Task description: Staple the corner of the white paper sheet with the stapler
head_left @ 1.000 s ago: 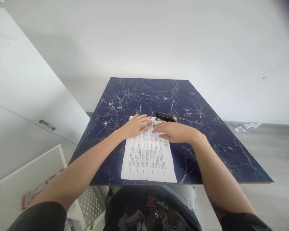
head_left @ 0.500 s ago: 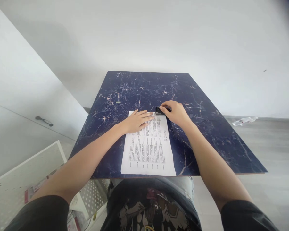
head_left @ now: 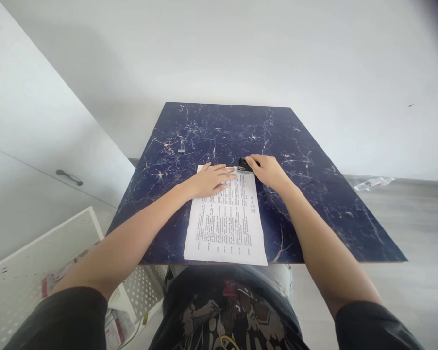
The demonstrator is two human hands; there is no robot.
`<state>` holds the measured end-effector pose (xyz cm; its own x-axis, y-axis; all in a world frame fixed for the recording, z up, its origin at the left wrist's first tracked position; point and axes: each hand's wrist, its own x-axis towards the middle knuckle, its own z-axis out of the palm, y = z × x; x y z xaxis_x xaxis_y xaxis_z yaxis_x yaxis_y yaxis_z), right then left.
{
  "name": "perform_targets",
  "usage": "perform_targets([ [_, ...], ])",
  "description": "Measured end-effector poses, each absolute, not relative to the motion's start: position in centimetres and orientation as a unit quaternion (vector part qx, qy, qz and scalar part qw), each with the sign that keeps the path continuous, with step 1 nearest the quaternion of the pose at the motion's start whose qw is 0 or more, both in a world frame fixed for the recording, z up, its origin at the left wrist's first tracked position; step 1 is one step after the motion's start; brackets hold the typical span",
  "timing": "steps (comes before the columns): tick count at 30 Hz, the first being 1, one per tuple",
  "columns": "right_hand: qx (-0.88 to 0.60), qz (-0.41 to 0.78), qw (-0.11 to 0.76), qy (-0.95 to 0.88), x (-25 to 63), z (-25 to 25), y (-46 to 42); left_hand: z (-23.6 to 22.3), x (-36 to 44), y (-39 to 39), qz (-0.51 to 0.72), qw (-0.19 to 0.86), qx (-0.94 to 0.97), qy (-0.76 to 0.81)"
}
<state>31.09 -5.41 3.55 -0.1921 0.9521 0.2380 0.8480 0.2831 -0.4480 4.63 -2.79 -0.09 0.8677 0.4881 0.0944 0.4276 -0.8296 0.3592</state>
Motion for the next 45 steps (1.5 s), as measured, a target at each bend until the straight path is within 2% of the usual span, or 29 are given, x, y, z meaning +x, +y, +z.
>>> perform_targets([
  [5, -0.594, 0.087, 0.243, -0.762, 30.8, 3.8, -5.4, 0.7, 4.9, -3.1, 0.043, 0.153, 0.953, 0.256],
  [11, -0.591, 0.050, 0.292, -0.750, 29.4, 3.6, -4.6, 0.8, 4.9, -3.2, 0.046, 0.141, 0.955, 0.258],
  [18, -0.656, 0.044, 0.196, -0.727, 28.2, 3.1, -4.2, 0.9, 5.0, -3.3, 0.048, 0.138, 0.955, 0.259],
  [26, -0.637, -0.060, 0.086, -0.764, 27.6, 3.3, -4.5, 0.6, 4.9, -3.2, 0.058, 0.134, 0.955, 0.257],
  [31, -0.643, -0.094, 0.076, -0.756, 27.1, 3.1, -4.8, 0.5, 4.9, -3.2, 0.059, 0.139, 0.954, 0.257],
  [39, -0.641, -0.150, 0.115, -0.743, 26.7, 2.0, -4.8, 0.9, 5.0, -3.5, 0.061, 0.132, 0.955, 0.259],
  [45, -0.640, -0.164, 0.098, -0.744, 26.2, 2.2, -5.4, 0.9, 5.0, -3.6, 0.055, 0.135, 0.955, 0.257],
])
